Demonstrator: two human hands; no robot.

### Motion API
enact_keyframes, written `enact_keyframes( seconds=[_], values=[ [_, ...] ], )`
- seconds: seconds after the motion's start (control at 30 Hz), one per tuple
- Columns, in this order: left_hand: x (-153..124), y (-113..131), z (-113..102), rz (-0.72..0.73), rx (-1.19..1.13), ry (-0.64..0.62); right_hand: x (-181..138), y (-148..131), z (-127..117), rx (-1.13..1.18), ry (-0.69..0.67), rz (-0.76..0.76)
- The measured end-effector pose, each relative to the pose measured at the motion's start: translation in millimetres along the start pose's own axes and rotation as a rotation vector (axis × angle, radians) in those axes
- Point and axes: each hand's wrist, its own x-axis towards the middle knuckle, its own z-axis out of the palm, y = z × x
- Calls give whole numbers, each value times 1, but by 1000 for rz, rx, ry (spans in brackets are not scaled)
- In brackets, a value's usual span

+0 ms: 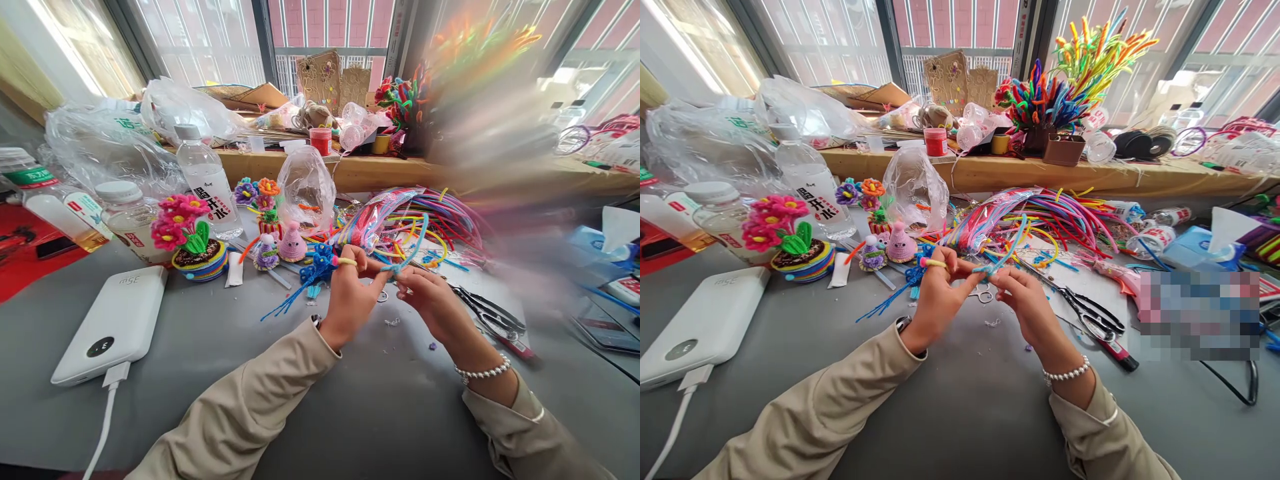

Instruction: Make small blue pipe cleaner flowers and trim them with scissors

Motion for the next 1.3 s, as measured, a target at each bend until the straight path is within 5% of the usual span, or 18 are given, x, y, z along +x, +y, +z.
enact_keyframes(
  seconds=[0.37,0.77,1.3],
  values=[
    [6,-6,-1,-272,-128,-41,1,-9,-11,-472,69,-266],
    [6,-1,0,-317,-379,-100,2,2,-6,383,-138,223],
    [7,1,-6,-271,-200,-188,1,8,-1,490,-118,274]
  ],
)
